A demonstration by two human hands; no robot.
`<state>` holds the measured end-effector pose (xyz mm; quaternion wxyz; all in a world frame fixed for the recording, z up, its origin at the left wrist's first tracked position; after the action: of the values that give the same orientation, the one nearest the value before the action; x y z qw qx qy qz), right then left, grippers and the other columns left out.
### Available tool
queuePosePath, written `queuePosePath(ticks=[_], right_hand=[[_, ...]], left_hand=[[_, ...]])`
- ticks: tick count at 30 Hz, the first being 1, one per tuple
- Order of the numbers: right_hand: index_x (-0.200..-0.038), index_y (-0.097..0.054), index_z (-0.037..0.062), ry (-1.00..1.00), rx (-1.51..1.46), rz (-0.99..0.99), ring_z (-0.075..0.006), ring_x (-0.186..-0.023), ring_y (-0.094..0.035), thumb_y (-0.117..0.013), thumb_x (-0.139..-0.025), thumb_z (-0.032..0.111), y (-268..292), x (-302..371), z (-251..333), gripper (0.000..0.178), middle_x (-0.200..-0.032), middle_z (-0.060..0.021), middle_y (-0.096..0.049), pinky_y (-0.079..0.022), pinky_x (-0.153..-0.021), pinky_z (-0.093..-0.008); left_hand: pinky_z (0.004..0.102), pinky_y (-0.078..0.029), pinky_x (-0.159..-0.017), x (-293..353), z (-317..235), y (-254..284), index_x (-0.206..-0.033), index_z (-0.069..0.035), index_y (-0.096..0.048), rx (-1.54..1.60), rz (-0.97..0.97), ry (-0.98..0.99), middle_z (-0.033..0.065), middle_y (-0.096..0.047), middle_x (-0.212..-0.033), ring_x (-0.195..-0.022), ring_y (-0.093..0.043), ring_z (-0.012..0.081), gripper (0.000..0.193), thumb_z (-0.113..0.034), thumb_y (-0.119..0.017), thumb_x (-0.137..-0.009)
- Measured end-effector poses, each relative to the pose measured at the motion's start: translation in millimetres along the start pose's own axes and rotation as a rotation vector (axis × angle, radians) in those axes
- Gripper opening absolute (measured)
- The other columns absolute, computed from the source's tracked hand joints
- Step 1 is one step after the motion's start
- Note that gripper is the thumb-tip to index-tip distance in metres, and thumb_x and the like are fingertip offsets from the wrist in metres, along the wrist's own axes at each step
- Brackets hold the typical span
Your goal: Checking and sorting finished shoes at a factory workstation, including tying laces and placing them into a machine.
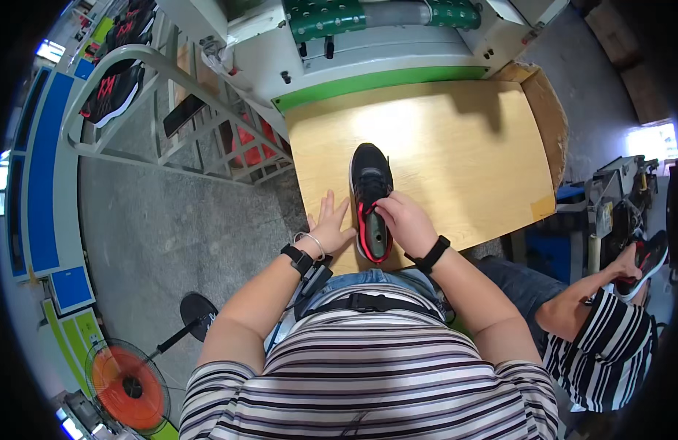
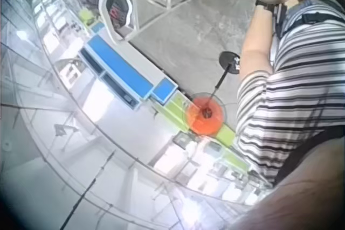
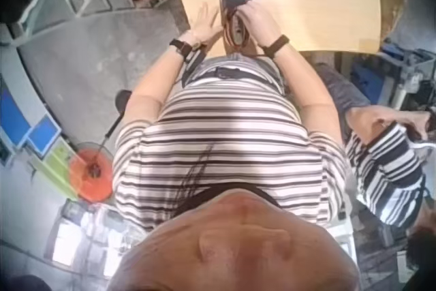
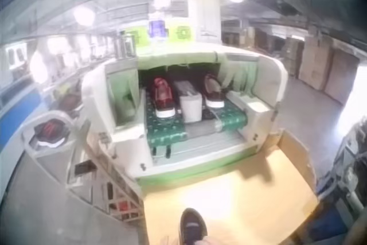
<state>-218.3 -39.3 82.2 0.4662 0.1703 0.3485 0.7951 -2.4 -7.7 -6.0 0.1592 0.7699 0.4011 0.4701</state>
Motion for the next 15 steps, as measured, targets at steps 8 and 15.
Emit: queuePosePath(ticks=[8,15], right_hand=[[-0.104,-0.067,-0.0002,0.005,0.148,0.007,-0.0422,-0.089,-0.065,-0.056,-0.091,0.001,1,7,41,0.017,-0.096,-0.0213,-0.067,-0.052,-0.076,-0.0488],[-0.094,-0.055,0.0067,-0.208,0.374,-0.008,-0.0425,-0.079,-0.066,-0.073,-0.082,0.014,-10,-38,40,0.023,-0.081,-0.0177,-0.067,-0.052,-0.07,-0.0498]], left_hand=[[0.0435,-0.023,-0.123,41,55,-8,-0.157,-0.006,-0.031,0.311,-0.134,-0.11,0.0308,-0.014,-0.164,-0.152,-0.02,0.0421,0.079,-0.042,-0.063,-0.095],[0.0447,-0.039,-0.114,125,149,-1,-0.15,-0.008,-0.043,0.272,-0.303,0.087,0.0266,-0.023,-0.162,-0.139,-0.043,0.0452,0.068,-0.038,-0.064,-0.093]])
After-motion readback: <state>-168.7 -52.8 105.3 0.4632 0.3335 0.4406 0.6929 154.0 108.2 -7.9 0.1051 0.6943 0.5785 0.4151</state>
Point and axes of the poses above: each hand's wrist, its own x-axis away from the middle knuckle, its own y-axis out of the back of the hand, z = x × y, the point moved 1 cm from there along -x, towards the middle knuckle
